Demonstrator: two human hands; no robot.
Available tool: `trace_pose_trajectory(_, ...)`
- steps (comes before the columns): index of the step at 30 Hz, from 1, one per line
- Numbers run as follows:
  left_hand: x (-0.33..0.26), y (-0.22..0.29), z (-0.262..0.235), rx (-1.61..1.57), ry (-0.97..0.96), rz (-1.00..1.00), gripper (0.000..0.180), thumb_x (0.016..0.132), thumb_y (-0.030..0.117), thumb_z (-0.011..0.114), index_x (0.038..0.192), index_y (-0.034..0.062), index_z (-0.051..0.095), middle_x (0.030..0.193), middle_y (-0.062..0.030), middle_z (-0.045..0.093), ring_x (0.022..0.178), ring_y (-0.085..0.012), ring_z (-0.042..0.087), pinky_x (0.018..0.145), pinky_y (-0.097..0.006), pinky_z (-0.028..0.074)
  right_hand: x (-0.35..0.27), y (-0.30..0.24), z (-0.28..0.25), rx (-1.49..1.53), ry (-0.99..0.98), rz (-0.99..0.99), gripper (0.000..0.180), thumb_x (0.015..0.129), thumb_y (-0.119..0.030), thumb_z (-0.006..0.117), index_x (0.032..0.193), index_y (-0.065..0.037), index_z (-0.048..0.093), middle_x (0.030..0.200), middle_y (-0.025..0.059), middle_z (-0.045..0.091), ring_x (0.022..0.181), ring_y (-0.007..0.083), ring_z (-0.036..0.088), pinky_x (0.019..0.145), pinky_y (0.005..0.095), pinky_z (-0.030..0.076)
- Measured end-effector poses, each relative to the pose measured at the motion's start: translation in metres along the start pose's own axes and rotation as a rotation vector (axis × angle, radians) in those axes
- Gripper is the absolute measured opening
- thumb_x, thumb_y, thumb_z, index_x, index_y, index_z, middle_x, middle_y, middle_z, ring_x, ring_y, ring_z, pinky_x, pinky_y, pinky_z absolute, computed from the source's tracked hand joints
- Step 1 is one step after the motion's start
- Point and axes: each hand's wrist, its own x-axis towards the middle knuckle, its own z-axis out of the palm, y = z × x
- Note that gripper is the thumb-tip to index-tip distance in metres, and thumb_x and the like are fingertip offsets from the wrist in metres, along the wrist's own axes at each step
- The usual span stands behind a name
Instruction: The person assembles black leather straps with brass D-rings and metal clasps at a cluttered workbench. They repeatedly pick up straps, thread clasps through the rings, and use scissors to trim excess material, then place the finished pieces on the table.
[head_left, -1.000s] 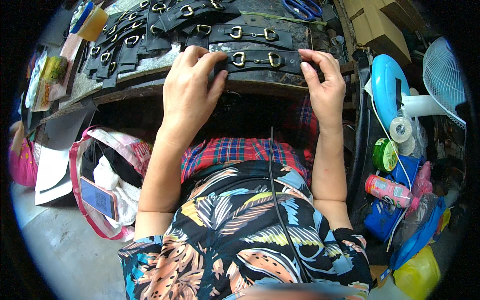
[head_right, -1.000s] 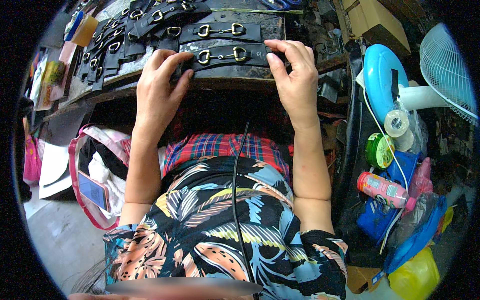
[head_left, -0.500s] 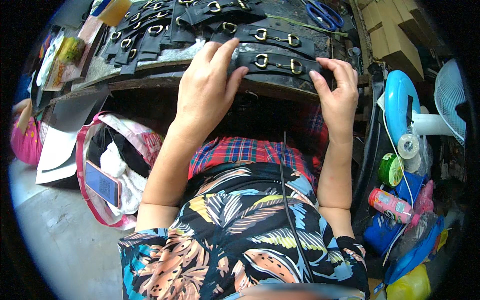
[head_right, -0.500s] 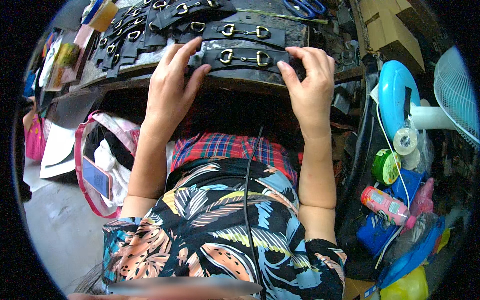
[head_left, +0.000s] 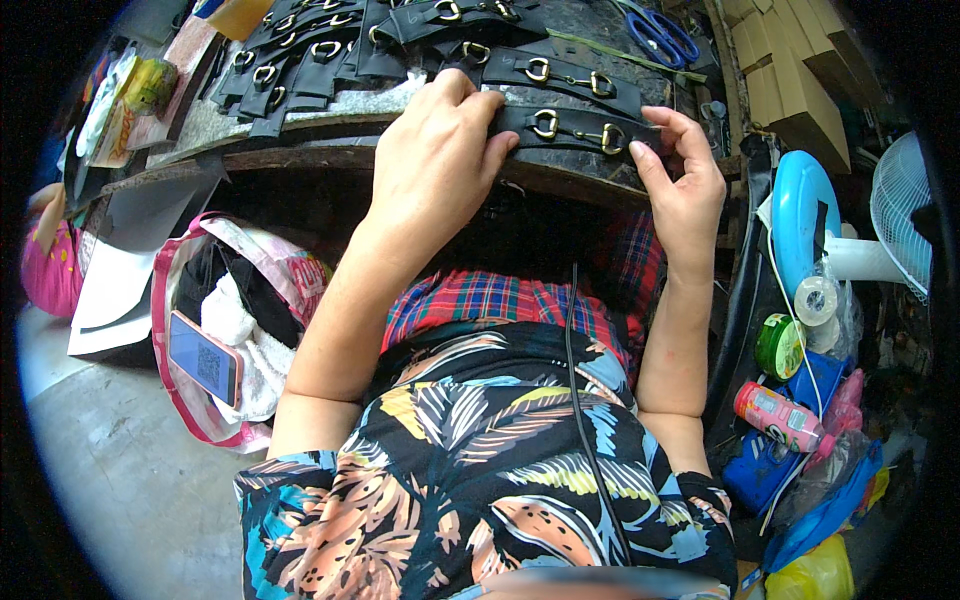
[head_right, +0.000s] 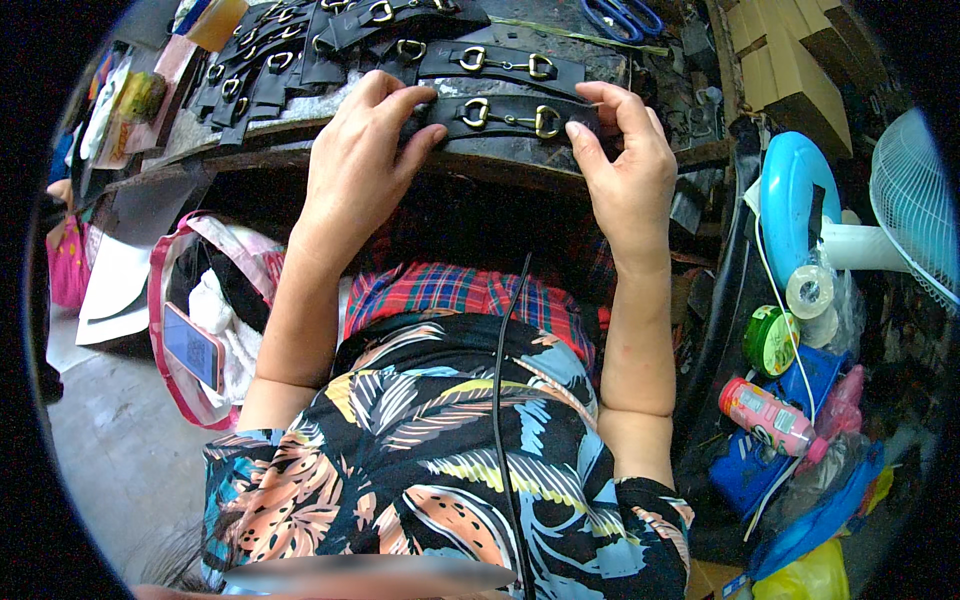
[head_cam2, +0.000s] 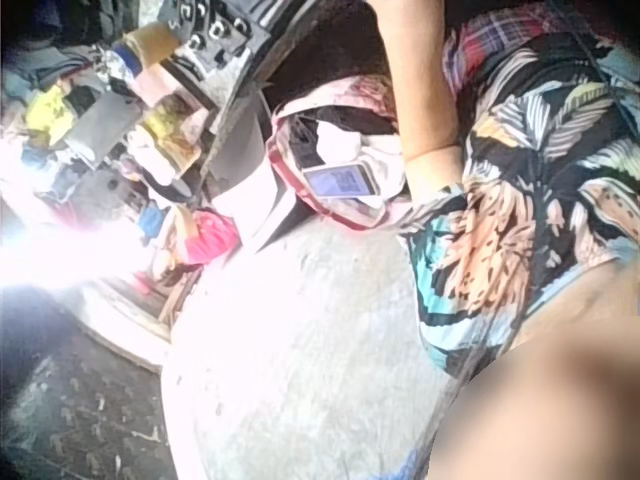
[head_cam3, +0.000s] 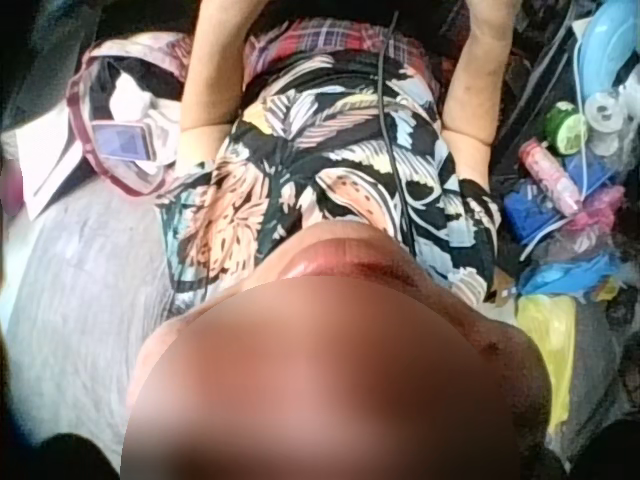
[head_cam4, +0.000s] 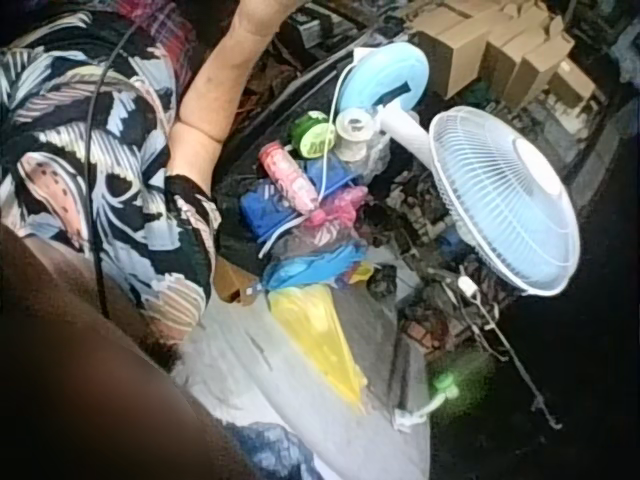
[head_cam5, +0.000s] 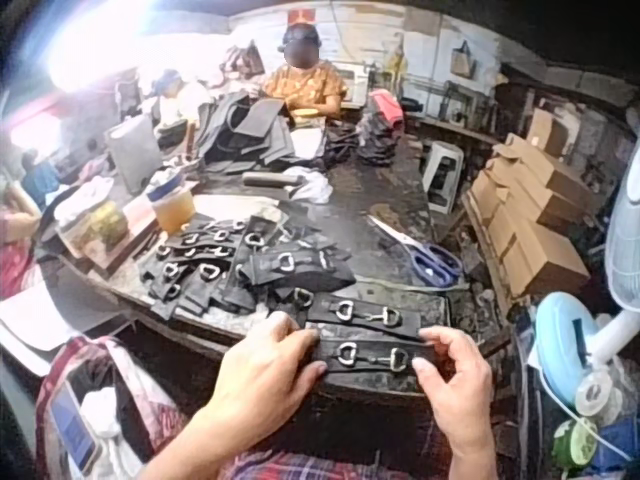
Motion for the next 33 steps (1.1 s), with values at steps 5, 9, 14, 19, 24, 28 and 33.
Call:
trace_pose_trajectory(5, -0.001, 0.001, 0.000, -0.439, -0.020, -0.110, 0.025, 0.088, 0.008, 0.077, 0.109, 0.0013, 0.065, 0.098, -0.0070, 0.066, 0.092, -0.0203, 0.067, 0.079, -0.033, 0.053, 0.000, -0.001, -0.014, 0.033, -0.041, -0.069, 0.028, 0.091, 0.000, 0.071, 0.118, -0.005, 0.074, 0.102, 0.0093, 0.075, 0.094, 0.0169, 0.069, 0.088, 0.0298, 0.053)
trace_pose_trajectory(9, -0.001, -0.006, -0.001, -1.011, -0.094, -0.307, 0.019, 0.090, 0.001, 0.075, 0.107, 0.0021, 0.066, 0.090, 0.0005, 0.067, 0.080, -0.0076, 0.063, 0.070, -0.024, 0.051, -0.002, 0.002, -0.024, 0.319, -0.072, 0.075, 0.022, 0.092, 0.001, 0.071, 0.114, -0.001, 0.076, 0.108, 0.0062, 0.077, 0.098, 0.0110, 0.068, 0.092, 0.0266, 0.051)
trace_pose_trajectory(14, 0.001, -0.006, -0.003, -1.776, -0.260, -0.462, 0.023, 0.092, 0.006, 0.076, 0.111, 0.0058, 0.062, 0.091, -0.0033, 0.067, 0.073, -0.0115, 0.065, 0.066, -0.025, 0.056, -0.001, -0.005, -0.014, 1.057, -0.117, 0.268, 0.032, 0.092, 0.003, 0.071, 0.124, -0.002, 0.070, 0.109, 0.0036, 0.073, 0.096, 0.0094, 0.067, 0.092, 0.0248, 0.054)
trace_pose_trajectory(19, 0.001, 0.026, 0.024, -2.045, -0.306, -0.482, 0.022, 0.095, 0.009, 0.075, 0.112, 0.0034, 0.062, 0.096, -0.0052, 0.068, 0.078, -0.0143, 0.069, 0.074, -0.031, 0.061, -0.011, -0.020, 0.021, 1.122, -0.119, 0.122, 0.032, 0.092, 0.000, 0.075, 0.122, -0.001, 0.067, 0.104, 0.0054, 0.072, 0.094, 0.0118, 0.070, 0.083, 0.0265, 0.059)
trace_pose_trajectory(24, 0.002, 0.027, 0.029, -2.016, -0.309, -0.455, 0.019, 0.096, 0.009, 0.074, 0.112, 0.0017, 0.065, 0.095, -0.0045, 0.068, 0.081, -0.0128, 0.067, 0.075, -0.029, 0.059, -0.012, -0.020, 0.025, 1.207, -0.115, 0.145, 0.025, 0.091, -0.001, 0.076, 0.115, -0.001, 0.067, 0.101, 0.0050, 0.073, 0.091, 0.0111, 0.070, 0.083, 0.0267, 0.059)
trace_pose_trajectory(28, 0.002, 0.030, 0.029, -1.997, -0.292, -0.465, 0.018, 0.096, 0.008, 0.073, 0.111, 0.0016, 0.065, 0.095, -0.0046, 0.068, 0.079, -0.0120, 0.067, 0.072, -0.028, 0.058, -0.014, -0.020, 0.026, 1.212, -0.117, 0.167, 0.023, 0.092, 0.000, 0.076, 0.114, -0.002, 0.067, 0.100, 0.0049, 0.073, 0.090, 0.0109, 0.070, 0.082, 0.0264, 0.059)
trace_pose_trajectory(33, 0.003, 0.016, 0.010, -1.834, -0.190, -0.375, 0.018, 0.093, 0.005, 0.075, 0.108, 0.0030, 0.065, 0.090, -0.0038, 0.068, 0.073, -0.0107, 0.066, 0.063, -0.022, 0.054, -0.012, -0.020, 0.015, 1.106, -0.069, 0.179, 0.021, 0.092, 0.001, 0.073, 0.113, -0.002, 0.068, 0.098, 0.0036, 0.071, 0.087, 0.0096, 0.068, 0.082, 0.0254, 0.058)
